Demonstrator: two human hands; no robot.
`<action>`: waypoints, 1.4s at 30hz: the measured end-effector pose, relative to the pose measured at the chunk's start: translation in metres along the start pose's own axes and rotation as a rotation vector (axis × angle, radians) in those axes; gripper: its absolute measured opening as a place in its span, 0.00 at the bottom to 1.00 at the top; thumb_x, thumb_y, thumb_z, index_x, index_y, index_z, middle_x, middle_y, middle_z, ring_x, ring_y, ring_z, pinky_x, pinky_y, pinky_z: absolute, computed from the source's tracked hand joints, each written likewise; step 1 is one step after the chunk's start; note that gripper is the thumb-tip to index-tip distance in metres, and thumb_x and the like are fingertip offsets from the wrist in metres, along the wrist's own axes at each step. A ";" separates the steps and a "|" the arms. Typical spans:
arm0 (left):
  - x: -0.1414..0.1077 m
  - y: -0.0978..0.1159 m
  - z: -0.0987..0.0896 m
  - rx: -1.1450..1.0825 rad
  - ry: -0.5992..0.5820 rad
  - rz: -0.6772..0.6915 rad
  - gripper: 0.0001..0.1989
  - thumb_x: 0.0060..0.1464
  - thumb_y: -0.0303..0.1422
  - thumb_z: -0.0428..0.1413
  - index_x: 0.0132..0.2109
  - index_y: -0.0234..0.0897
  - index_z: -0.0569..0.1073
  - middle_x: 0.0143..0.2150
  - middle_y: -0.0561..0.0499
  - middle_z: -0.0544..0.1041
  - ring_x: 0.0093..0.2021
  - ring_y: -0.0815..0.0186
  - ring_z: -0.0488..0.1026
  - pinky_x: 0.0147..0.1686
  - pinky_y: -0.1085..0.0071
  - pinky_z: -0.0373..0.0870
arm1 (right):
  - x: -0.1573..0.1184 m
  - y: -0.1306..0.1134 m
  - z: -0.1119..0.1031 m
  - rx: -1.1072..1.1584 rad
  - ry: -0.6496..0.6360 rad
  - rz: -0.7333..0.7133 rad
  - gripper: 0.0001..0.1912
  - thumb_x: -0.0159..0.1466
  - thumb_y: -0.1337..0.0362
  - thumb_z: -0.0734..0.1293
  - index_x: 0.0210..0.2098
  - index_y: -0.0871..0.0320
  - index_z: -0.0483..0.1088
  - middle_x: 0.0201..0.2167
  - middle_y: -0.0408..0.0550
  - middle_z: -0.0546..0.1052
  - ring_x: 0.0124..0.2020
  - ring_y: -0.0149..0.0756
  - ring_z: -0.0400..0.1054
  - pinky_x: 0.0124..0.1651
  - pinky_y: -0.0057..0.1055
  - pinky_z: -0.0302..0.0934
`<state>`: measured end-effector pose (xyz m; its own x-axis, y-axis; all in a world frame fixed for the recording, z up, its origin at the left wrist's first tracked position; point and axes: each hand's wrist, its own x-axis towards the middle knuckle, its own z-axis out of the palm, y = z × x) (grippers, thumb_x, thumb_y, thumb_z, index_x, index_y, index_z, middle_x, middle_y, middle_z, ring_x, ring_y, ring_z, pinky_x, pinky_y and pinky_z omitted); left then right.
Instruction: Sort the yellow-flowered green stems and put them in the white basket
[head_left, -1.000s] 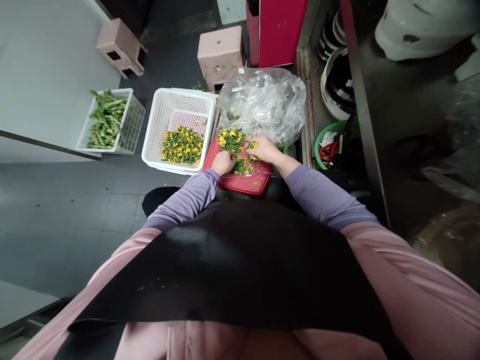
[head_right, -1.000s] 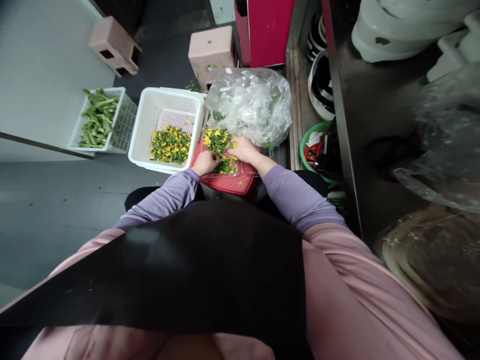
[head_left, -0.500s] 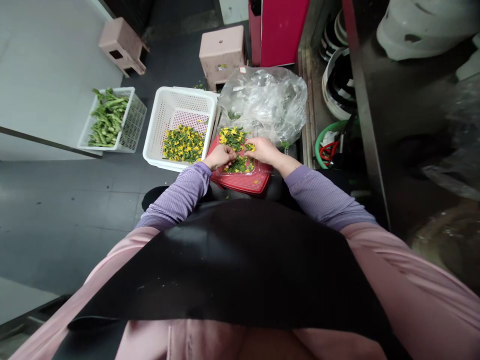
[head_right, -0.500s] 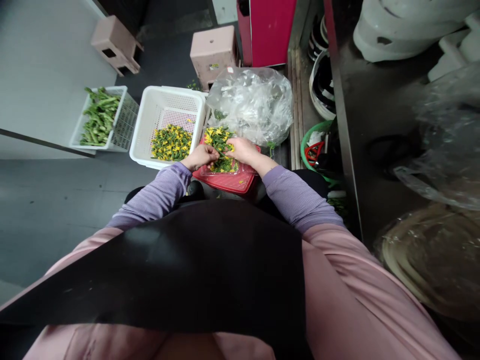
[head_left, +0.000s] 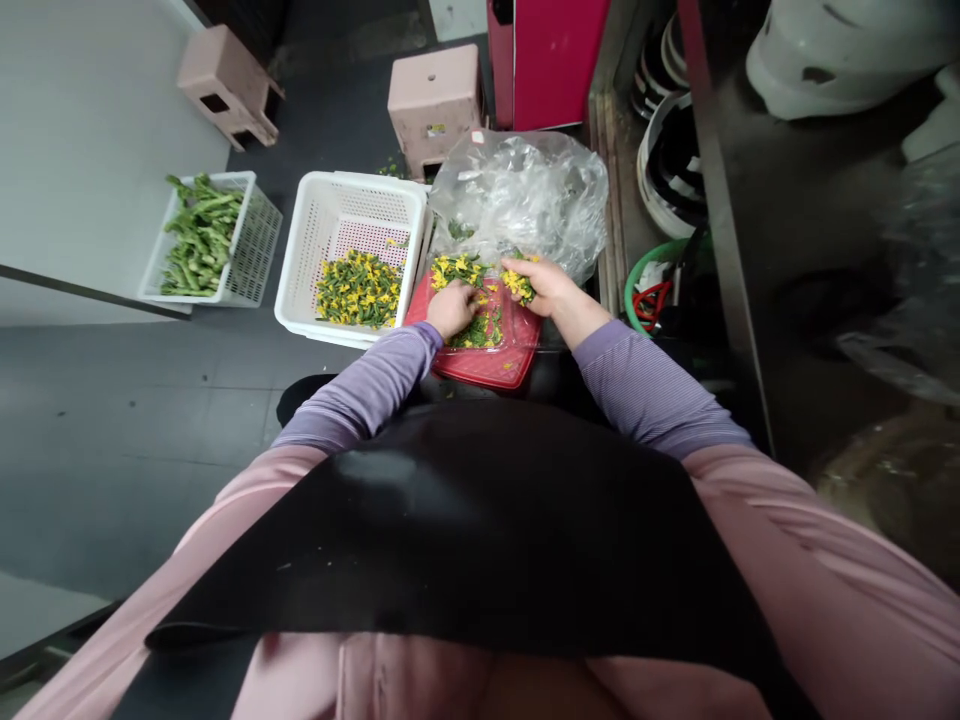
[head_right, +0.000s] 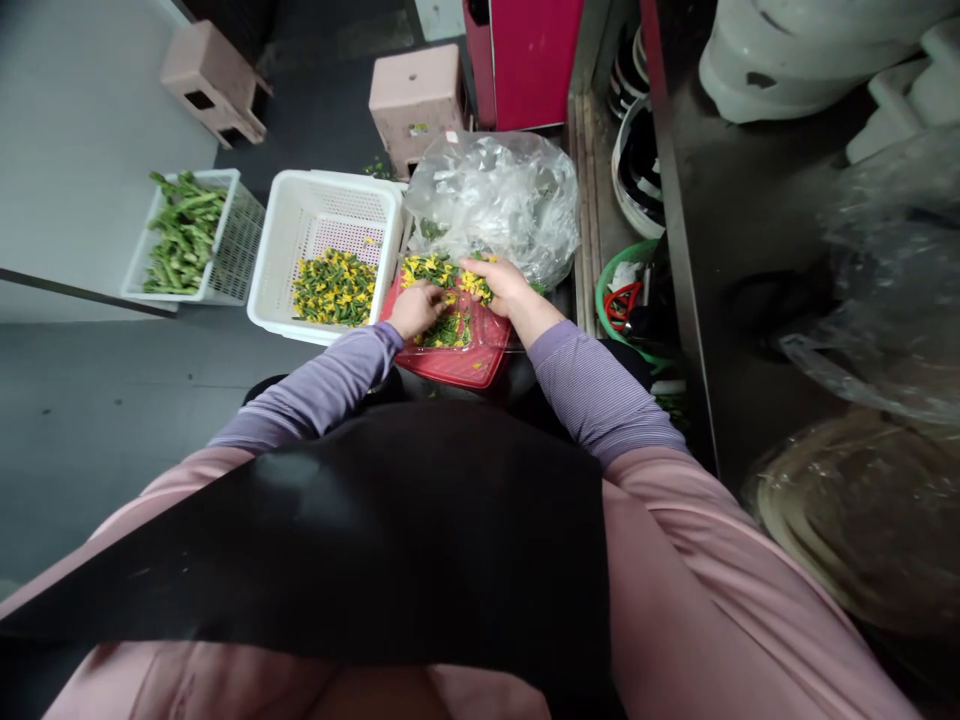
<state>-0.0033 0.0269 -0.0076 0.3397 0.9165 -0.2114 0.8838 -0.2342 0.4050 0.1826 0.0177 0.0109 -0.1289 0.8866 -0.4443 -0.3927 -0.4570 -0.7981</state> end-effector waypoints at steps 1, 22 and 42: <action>0.000 0.001 -0.005 -0.157 0.029 -0.052 0.05 0.57 0.28 0.58 0.38 0.32 0.79 0.37 0.46 0.77 0.36 0.64 0.74 0.37 0.70 0.68 | 0.000 -0.001 0.000 0.004 0.001 0.016 0.12 0.60 0.66 0.76 0.33 0.58 0.68 0.23 0.40 0.72 0.24 0.29 0.67 0.26 0.26 0.63; -0.051 0.032 -0.032 -0.798 -0.072 -0.105 0.12 0.61 0.32 0.56 0.29 0.35 0.69 0.20 0.57 0.66 0.19 0.74 0.60 0.22 0.76 0.56 | -0.015 0.013 0.016 -0.021 -0.154 0.133 0.10 0.63 0.66 0.75 0.34 0.58 0.69 0.25 0.41 0.74 0.24 0.28 0.67 0.22 0.24 0.57; -0.057 0.008 -0.005 0.039 -0.112 0.214 0.15 0.65 0.39 0.51 0.38 0.37 0.79 0.35 0.44 0.79 0.40 0.60 0.77 0.45 0.68 0.71 | -0.010 0.000 0.009 0.125 0.021 0.284 0.07 0.66 0.68 0.69 0.32 0.59 0.68 0.22 0.42 0.71 0.19 0.25 0.62 0.17 0.21 0.49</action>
<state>-0.0169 -0.0257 0.0126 0.5523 0.8035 -0.2223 0.7989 -0.4339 0.4166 0.1755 0.0092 0.0195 -0.2308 0.7224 -0.6518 -0.4527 -0.6727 -0.5852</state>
